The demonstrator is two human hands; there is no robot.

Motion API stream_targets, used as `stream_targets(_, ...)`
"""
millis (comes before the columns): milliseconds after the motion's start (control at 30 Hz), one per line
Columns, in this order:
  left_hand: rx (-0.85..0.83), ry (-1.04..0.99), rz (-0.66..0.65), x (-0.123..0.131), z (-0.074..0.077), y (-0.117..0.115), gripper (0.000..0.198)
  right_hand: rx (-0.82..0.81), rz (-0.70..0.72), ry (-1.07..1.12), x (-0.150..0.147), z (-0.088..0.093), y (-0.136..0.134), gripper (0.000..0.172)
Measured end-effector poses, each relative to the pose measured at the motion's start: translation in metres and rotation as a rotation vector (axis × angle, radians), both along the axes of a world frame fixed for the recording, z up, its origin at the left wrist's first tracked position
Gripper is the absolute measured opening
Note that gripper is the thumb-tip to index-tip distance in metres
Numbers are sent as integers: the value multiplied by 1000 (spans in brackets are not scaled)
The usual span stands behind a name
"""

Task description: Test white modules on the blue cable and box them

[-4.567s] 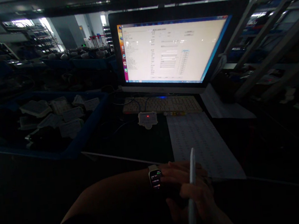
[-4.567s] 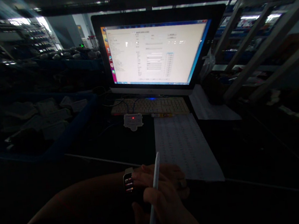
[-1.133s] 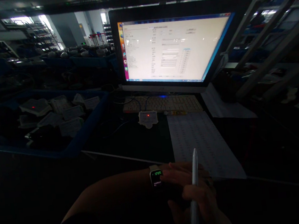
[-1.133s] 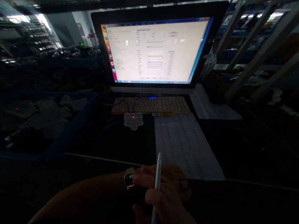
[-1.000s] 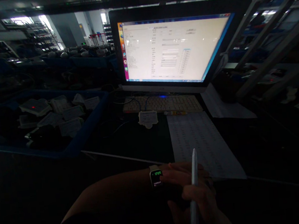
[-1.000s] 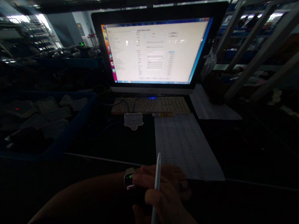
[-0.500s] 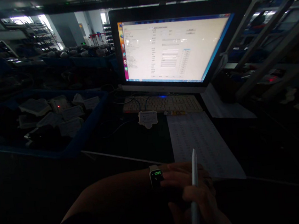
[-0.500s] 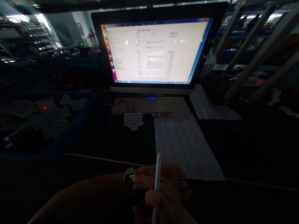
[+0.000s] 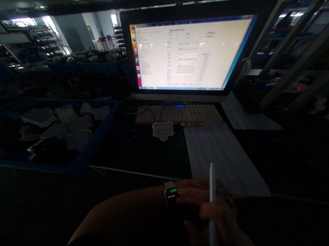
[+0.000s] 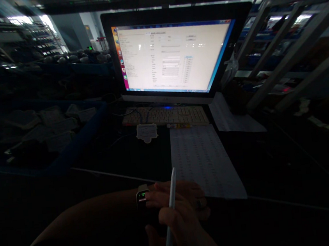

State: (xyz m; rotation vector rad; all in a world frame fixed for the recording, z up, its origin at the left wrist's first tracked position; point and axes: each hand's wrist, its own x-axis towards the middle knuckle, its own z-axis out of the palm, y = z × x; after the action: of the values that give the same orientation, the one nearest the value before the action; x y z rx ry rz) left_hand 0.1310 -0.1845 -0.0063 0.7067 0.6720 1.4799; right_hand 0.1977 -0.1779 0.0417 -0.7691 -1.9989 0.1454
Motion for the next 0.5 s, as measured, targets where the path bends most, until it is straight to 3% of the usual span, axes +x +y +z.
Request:
stream_targets(267,41,126,-32,2,-2,2,31,74,33,10,-2,2,1,32)
stream_targets(500,-61,346,2,1,1,1,35,59,4,-39,-4,5,1,27)
